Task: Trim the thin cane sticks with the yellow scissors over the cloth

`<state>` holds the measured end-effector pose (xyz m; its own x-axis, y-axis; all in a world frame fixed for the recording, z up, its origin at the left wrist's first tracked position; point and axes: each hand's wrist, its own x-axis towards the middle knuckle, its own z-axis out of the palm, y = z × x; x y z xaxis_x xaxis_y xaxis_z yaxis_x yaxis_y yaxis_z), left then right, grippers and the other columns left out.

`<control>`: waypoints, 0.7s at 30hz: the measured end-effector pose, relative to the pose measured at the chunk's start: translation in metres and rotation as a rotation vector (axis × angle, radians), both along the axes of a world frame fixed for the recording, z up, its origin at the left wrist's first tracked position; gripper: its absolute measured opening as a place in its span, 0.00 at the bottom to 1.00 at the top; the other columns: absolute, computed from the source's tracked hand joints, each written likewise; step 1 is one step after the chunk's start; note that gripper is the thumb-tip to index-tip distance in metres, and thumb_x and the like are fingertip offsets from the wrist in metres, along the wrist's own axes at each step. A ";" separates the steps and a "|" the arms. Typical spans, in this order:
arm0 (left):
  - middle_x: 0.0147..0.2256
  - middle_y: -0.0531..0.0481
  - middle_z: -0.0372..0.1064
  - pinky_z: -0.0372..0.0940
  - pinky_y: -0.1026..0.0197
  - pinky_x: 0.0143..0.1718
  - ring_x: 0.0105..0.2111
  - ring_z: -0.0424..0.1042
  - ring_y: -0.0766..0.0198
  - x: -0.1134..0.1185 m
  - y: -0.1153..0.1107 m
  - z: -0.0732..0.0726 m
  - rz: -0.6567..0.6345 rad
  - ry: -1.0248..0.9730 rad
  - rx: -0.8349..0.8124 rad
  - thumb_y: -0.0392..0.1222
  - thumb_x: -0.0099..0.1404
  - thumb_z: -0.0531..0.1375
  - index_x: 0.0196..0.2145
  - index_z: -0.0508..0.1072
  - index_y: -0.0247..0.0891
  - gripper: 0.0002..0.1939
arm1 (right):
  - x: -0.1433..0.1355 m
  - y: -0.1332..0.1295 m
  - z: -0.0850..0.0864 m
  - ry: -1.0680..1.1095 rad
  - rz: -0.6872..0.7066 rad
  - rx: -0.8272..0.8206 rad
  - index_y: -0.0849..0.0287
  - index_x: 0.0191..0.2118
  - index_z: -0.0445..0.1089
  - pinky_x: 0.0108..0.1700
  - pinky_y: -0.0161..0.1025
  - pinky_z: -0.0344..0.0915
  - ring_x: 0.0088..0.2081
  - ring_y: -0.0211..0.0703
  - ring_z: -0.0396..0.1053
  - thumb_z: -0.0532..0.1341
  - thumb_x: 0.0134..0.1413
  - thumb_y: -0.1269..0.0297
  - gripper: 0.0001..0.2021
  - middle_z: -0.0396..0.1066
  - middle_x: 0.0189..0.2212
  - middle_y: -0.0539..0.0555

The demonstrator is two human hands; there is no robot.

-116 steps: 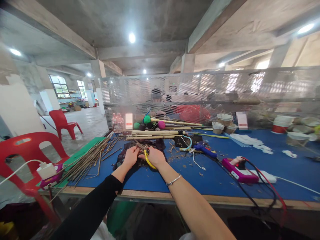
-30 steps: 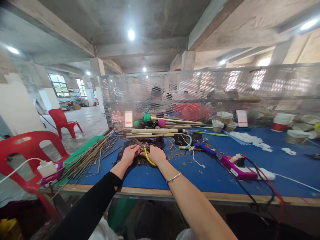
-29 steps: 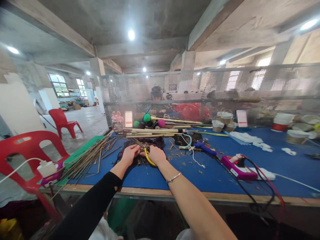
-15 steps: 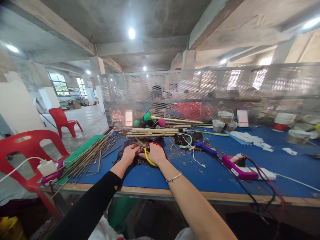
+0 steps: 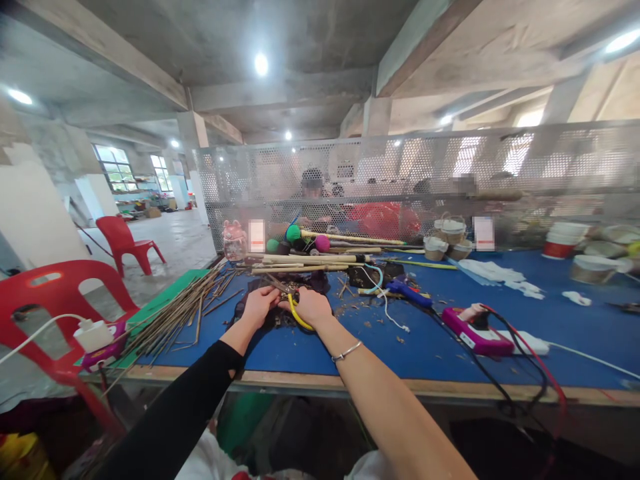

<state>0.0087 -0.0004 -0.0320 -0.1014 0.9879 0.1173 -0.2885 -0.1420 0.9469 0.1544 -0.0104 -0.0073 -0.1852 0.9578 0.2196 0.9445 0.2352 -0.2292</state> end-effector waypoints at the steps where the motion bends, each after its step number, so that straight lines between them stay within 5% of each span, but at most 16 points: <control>1: 0.20 0.52 0.66 0.60 0.68 0.24 0.19 0.61 0.72 0.001 -0.001 0.002 -0.004 -0.014 -0.013 0.38 0.45 0.63 0.24 0.73 0.32 0.07 | 0.000 0.000 0.000 0.003 -0.001 -0.001 0.59 0.37 0.63 0.33 0.39 0.61 0.36 0.51 0.70 0.48 0.41 0.34 0.31 0.71 0.34 0.60; 10: 0.24 0.48 0.67 0.63 0.68 0.26 0.21 0.65 0.71 0.002 -0.009 0.017 -0.078 -0.144 -0.138 0.38 0.52 0.60 0.23 0.69 0.34 0.05 | 0.001 0.004 -0.003 0.051 -0.029 -0.029 0.59 0.37 0.64 0.34 0.38 0.60 0.37 0.50 0.69 0.48 0.41 0.34 0.31 0.71 0.35 0.60; 21: 0.22 0.50 0.66 0.63 0.69 0.27 0.21 0.65 0.72 0.001 -0.004 0.010 -0.032 -0.160 -0.133 0.35 0.50 0.61 0.23 0.68 0.33 0.04 | 0.000 0.005 -0.006 0.024 0.001 0.025 0.58 0.36 0.65 0.33 0.37 0.61 0.36 0.50 0.70 0.50 0.41 0.35 0.29 0.71 0.33 0.58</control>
